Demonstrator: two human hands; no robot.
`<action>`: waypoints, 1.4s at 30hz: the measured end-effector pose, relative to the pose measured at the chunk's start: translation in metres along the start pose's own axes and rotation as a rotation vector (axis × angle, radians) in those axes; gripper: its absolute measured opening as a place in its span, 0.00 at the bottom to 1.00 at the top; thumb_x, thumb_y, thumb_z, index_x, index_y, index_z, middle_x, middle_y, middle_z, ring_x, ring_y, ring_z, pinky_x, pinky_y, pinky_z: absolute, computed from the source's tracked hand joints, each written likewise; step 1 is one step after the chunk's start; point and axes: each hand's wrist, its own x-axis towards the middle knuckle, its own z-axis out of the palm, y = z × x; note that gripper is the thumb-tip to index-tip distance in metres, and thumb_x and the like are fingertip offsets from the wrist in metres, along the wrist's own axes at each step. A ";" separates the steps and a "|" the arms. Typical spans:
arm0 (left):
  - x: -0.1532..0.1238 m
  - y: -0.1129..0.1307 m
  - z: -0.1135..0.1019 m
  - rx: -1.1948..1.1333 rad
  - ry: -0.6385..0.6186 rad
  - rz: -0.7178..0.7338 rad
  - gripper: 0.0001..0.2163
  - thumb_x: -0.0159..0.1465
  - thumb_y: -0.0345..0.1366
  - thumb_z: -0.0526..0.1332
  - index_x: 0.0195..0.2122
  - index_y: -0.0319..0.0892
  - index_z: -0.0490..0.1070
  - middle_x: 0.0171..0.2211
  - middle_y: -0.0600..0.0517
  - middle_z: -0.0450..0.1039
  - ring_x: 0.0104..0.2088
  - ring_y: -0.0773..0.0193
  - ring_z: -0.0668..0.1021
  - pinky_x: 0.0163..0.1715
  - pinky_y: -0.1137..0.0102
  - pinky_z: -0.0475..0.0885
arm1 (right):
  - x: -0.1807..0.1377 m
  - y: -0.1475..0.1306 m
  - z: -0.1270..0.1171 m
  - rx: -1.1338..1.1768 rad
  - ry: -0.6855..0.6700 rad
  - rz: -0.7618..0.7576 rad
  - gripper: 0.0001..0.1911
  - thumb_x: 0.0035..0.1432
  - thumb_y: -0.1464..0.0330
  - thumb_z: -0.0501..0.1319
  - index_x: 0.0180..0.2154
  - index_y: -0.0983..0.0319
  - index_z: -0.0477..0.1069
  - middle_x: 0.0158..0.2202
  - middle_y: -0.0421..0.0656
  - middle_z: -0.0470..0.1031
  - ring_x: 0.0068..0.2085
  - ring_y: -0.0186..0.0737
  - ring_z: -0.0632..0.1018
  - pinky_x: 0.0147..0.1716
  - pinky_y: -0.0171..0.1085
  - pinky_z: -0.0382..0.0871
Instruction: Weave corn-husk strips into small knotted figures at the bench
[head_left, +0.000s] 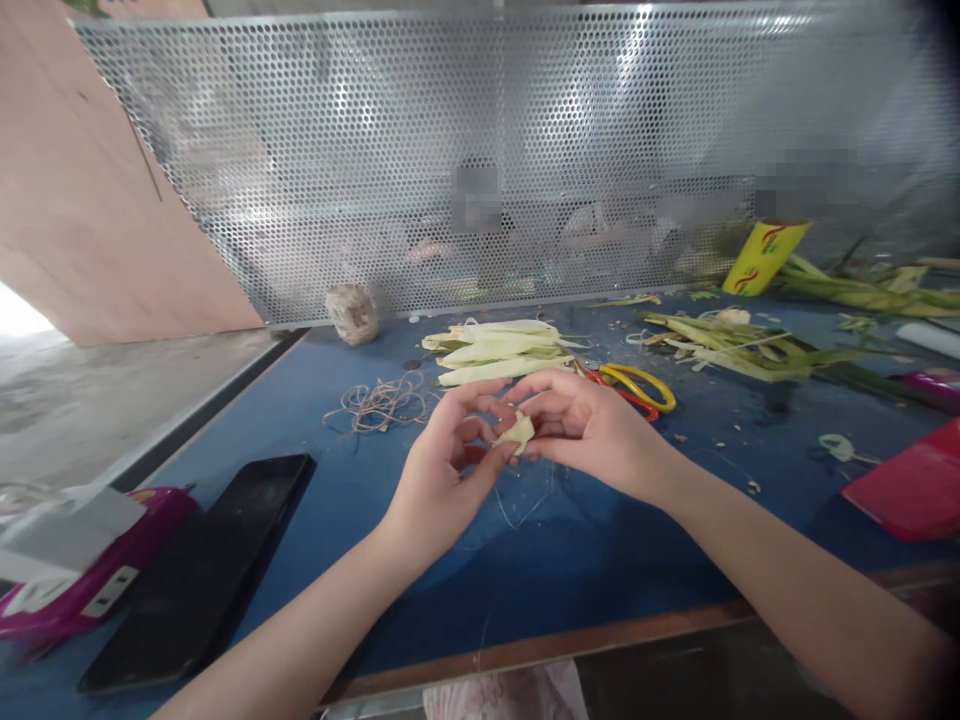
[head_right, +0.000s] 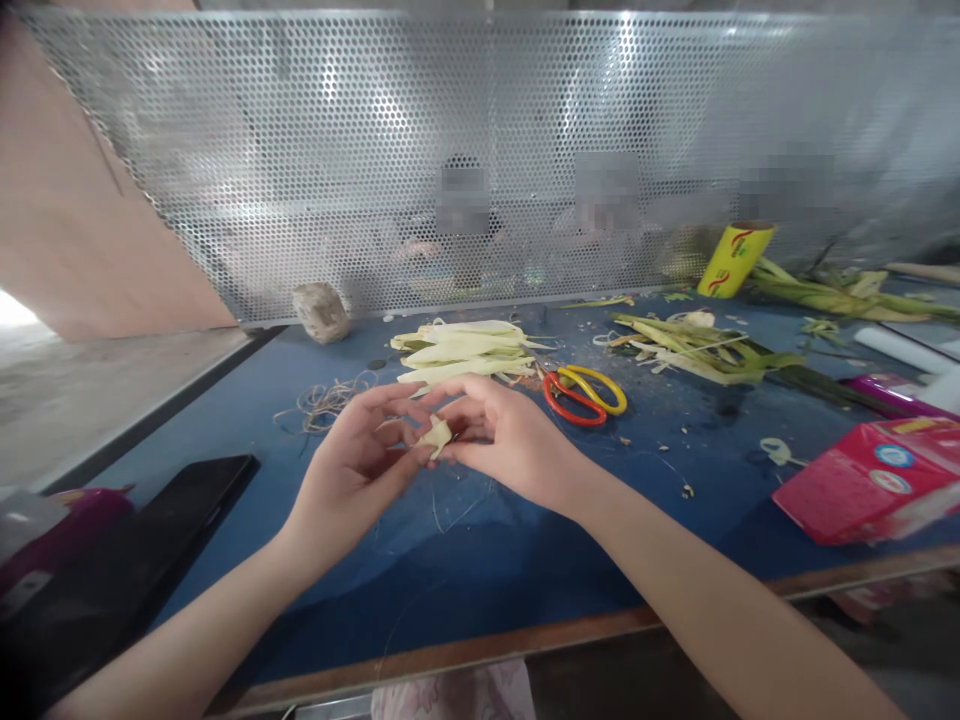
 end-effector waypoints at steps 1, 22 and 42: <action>0.000 0.000 0.000 -0.016 0.004 -0.014 0.18 0.57 0.27 0.59 0.47 0.46 0.60 0.36 0.53 0.64 0.28 0.71 0.71 0.26 0.74 0.71 | 0.000 0.001 0.000 0.001 0.000 -0.001 0.21 0.47 0.80 0.62 0.42 0.58 0.64 0.35 0.38 0.75 0.36 0.34 0.78 0.40 0.36 0.73; 0.001 -0.002 -0.002 -0.044 0.005 -0.007 0.18 0.58 0.27 0.59 0.48 0.45 0.59 0.40 0.50 0.66 0.27 0.71 0.73 0.16 0.79 0.68 | 0.001 0.004 -0.005 0.076 -0.047 0.000 0.21 0.48 0.79 0.63 0.44 0.58 0.64 0.36 0.39 0.73 0.38 0.34 0.76 0.41 0.37 0.72; 0.004 0.007 -0.001 -0.137 0.084 0.008 0.23 0.55 0.22 0.60 0.49 0.47 0.56 0.43 0.49 0.71 0.31 0.63 0.80 0.17 0.77 0.71 | 0.001 0.000 -0.006 -0.024 0.106 0.028 0.19 0.47 0.79 0.60 0.42 0.60 0.65 0.33 0.40 0.76 0.36 0.35 0.79 0.41 0.37 0.72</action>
